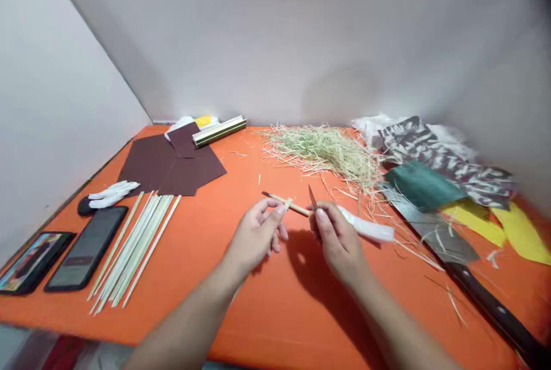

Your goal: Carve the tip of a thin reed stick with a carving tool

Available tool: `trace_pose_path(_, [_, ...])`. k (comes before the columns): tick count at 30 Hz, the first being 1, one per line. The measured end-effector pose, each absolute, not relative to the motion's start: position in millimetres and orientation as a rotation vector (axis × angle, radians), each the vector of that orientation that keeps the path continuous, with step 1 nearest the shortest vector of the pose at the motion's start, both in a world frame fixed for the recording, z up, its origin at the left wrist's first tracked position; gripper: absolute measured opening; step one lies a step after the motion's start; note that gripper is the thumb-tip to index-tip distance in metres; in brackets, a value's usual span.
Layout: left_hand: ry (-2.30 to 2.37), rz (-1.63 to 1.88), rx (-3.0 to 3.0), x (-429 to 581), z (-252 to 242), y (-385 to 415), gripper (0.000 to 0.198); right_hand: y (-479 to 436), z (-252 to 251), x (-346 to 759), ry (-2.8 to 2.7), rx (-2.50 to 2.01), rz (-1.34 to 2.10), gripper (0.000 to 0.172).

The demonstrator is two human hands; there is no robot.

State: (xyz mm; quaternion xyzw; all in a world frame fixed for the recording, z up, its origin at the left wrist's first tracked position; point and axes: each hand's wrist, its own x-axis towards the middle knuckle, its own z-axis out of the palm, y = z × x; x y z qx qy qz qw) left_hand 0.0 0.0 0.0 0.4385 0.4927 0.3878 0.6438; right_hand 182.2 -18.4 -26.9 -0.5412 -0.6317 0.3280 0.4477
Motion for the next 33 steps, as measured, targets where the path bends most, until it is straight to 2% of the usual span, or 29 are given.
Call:
trace_pose_path(15, [1.068,0.883,1.015,0.1,-0.7,2.1,0.040,-16.8,-19.2,179.6,-1.809,-1.350,0.607,0.022])
trace_pose_path(24, [1.083,0.876,1.035,0.5,2.0,0.6,0.040,-16.4,-22.0,183.0,-1.771,-1.385,0.666,0.028])
trace_pose_path(33, [1.111,0.869,1.052,2.0,2.3,1.5,0.038,-17.0,-18.0,180.2,-1.795,-1.380,0.660,0.026])
